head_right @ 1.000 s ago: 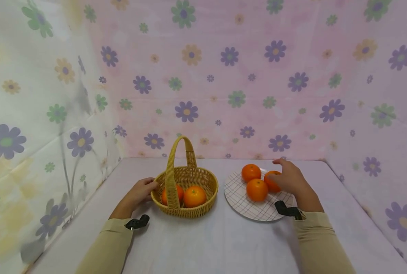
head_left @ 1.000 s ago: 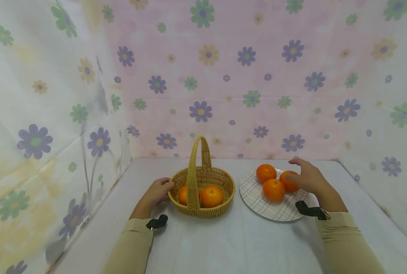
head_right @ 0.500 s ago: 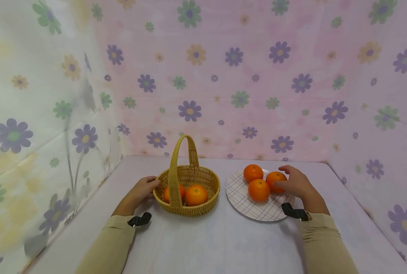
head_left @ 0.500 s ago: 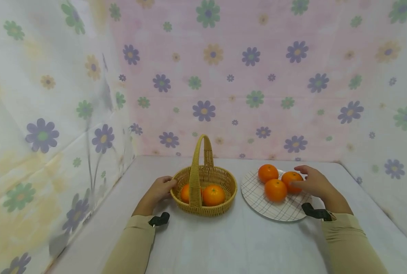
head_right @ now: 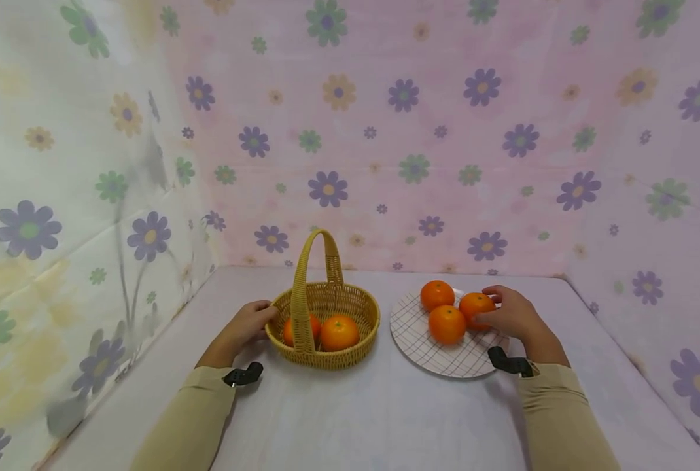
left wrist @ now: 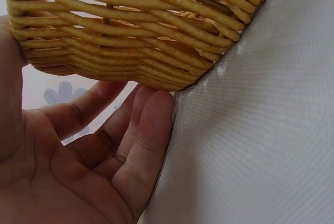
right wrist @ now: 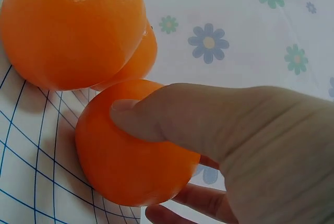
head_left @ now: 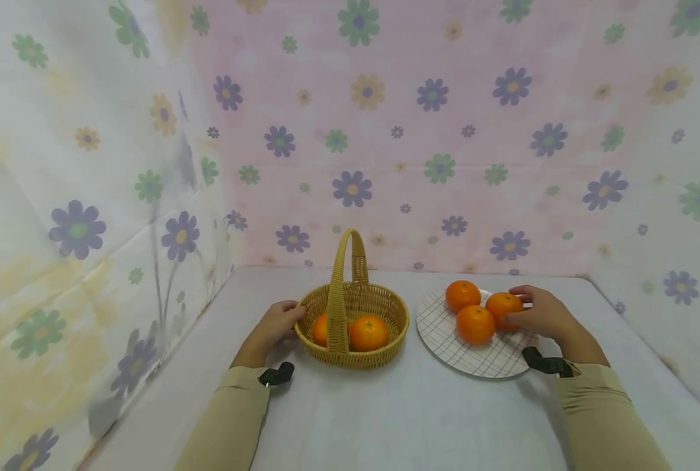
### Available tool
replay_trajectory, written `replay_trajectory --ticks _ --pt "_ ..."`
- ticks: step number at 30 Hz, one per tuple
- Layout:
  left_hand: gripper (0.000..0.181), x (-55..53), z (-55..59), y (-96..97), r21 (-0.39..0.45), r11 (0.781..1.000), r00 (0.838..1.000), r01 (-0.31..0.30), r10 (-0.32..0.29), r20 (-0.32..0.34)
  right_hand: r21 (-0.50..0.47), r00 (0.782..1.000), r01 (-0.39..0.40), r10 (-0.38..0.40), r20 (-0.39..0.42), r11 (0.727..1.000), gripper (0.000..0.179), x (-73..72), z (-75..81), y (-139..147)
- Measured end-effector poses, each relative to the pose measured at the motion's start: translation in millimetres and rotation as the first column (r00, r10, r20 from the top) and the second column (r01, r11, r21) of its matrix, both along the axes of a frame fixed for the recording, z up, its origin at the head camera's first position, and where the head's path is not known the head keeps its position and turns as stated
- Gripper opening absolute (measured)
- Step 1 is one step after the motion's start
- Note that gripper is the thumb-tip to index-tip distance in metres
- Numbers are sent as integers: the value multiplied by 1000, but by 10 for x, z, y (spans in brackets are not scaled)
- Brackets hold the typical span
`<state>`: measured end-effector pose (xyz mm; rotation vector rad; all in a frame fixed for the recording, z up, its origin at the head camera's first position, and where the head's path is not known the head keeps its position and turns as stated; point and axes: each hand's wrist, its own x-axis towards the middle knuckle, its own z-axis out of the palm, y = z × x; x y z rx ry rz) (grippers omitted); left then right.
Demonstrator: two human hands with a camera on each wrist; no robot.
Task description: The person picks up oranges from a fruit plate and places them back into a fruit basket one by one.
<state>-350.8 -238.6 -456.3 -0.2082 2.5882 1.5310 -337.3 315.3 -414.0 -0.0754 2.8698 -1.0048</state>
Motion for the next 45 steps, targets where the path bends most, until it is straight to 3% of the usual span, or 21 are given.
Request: replay_trajectory --ticks 6,16,23,30,38,45 --pt "53 8 -13 -29 5 1000 1000 -6 6 -26 22 1000 -15 15 -8 1000 90 -50 -36 20" --pt "57 -1 -20 12 11 1000 999 -10 11 -37 73 1000 -2 3 -18 997 92 -9 -16 81" --pt "57 -20 -13 80 1 1000 999 -12 12 -35 55 999 27 -26 -25 998 89 24 30 121" --pt "60 26 -5 -3 -11 1000 1000 -6 5 -30 24 997 46 -45 -62 999 91 37 87 9" --pt "57 7 -1 2 -28 1000 1000 4 -4 -17 -12 991 59 -60 -118 998 87 65 139 -56" --pt "57 11 12 2 -33 999 1000 4 -5 -13 -23 989 58 -60 -135 998 96 81 185 -129"
